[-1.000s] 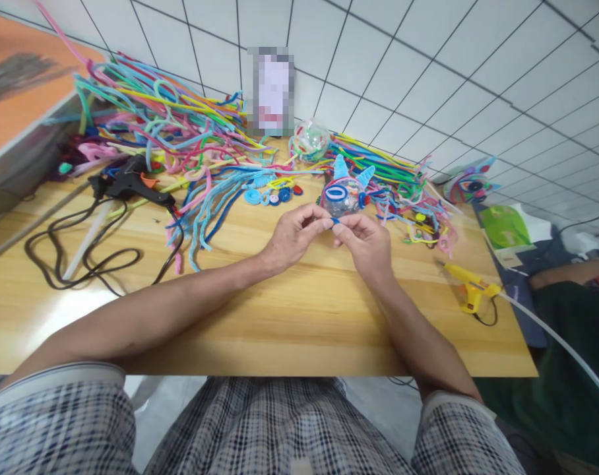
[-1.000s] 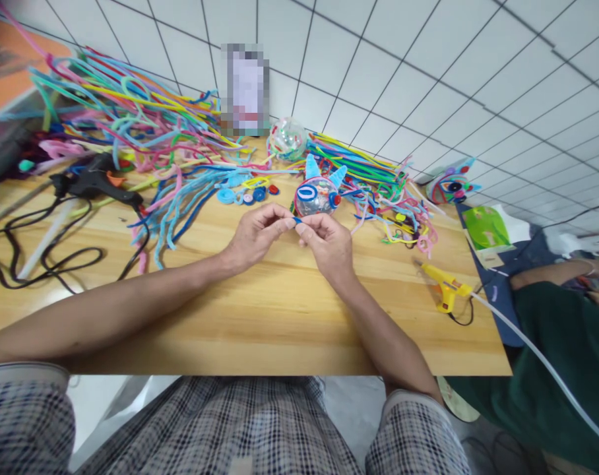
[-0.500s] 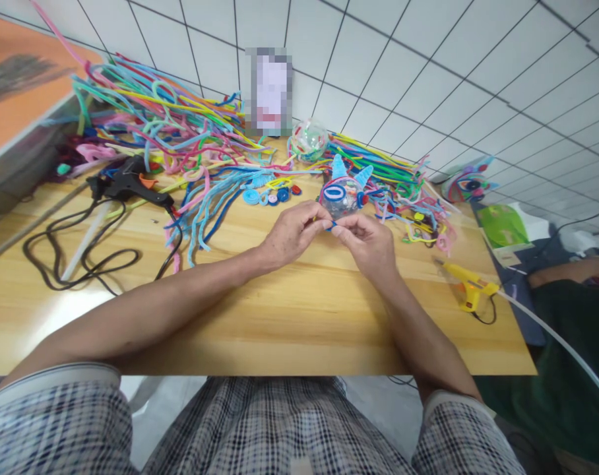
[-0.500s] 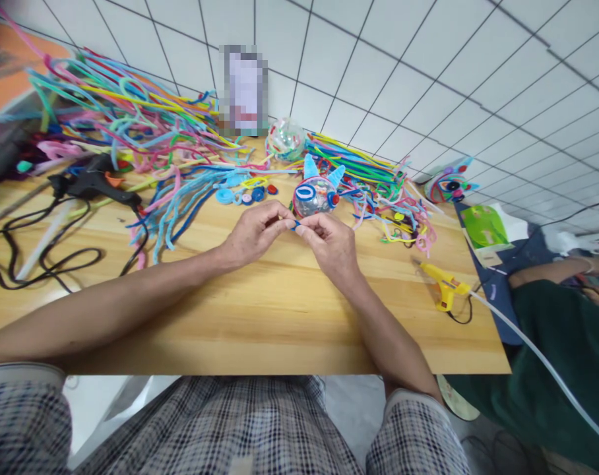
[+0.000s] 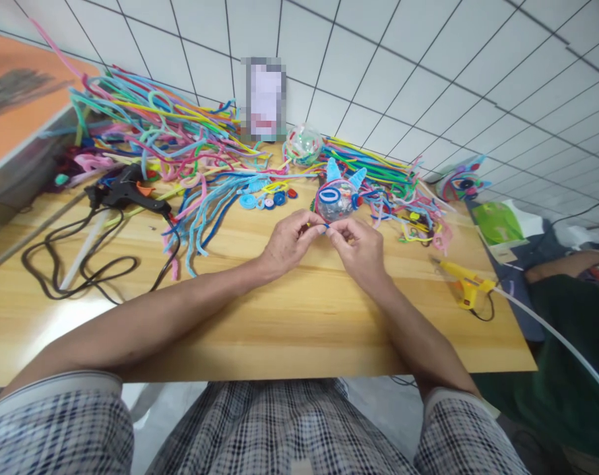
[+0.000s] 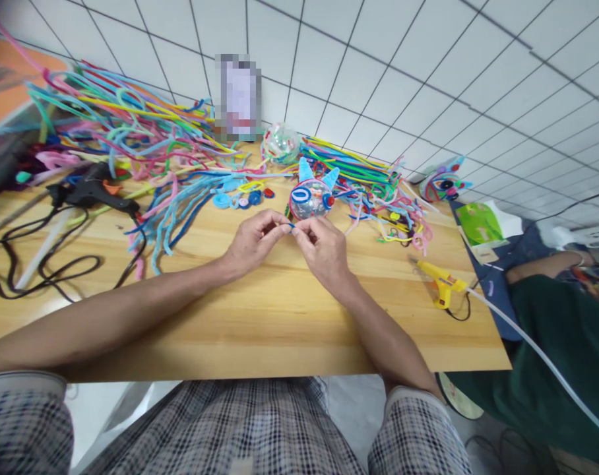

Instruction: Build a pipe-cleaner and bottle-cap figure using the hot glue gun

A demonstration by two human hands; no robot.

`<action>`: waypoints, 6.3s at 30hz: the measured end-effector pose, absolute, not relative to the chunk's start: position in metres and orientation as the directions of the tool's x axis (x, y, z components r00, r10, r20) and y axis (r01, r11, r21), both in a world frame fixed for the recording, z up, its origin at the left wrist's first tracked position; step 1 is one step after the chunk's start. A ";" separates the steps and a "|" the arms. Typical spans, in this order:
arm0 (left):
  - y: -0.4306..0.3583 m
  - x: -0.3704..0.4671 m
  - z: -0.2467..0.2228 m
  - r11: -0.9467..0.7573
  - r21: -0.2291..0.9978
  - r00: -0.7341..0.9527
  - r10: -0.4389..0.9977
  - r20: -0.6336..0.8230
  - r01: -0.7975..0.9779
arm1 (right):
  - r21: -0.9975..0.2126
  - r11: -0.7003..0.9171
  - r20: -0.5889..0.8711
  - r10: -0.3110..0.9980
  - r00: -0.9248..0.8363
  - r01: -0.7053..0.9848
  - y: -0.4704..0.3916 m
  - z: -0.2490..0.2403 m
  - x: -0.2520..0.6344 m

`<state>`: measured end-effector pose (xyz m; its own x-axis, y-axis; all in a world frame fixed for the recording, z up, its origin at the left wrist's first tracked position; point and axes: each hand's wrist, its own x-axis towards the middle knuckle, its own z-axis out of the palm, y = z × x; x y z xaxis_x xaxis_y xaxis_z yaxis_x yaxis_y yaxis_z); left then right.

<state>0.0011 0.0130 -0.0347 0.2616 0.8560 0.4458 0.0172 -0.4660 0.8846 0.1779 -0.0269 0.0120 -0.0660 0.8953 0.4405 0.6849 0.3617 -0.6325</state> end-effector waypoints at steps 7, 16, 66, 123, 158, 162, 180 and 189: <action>0.020 -0.006 -0.027 -0.595 0.802 0.323 0.771 0.549 0.057 | -0.660 0.362 0.404 0.910 -0.095 0.658 -0.021 0.011 0.185; 0.016 0.000 -0.028 -0.188 0.963 0.305 0.921 0.241 -0.192 | -0.862 0.240 0.293 0.955 0.052 0.447 -0.024 0.003 0.174; 0.005 0.008 -0.027 -0.107 0.962 0.207 0.965 0.162 -0.253 | -0.764 0.382 0.482 0.874 0.065 0.520 -0.024 -0.003 0.171; 0.009 0.007 -0.024 -0.031 0.943 0.250 0.961 0.119 -0.331 | -0.615 0.518 0.586 0.805 -0.095 0.594 -0.023 -0.012 0.176; 0.015 0.005 -0.025 -0.055 0.946 0.298 0.942 0.155 -0.318 | -0.800 0.418 0.488 0.870 0.063 0.430 -0.024 -0.023 0.175; 0.017 0.004 -0.025 -0.105 0.972 0.359 0.917 0.176 -0.208 | -0.839 0.355 0.405 0.914 0.036 0.412 -0.018 -0.006 0.183; 0.013 0.010 -0.034 0.031 0.953 0.453 0.884 0.115 -0.302 | -0.846 0.290 0.400 0.901 0.171 0.448 -0.021 -0.020 0.170; 0.021 0.004 -0.028 0.048 0.967 0.426 0.902 0.066 -0.251 | -0.777 0.355 0.408 0.913 -0.014 0.520 -0.017 -0.007 0.182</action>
<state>0.0043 0.0212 -0.0281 0.4257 0.9025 0.0657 -0.2510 0.0480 0.9668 0.1816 -0.0174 -0.0068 -0.0137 0.9128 0.4082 0.5205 0.3551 -0.7765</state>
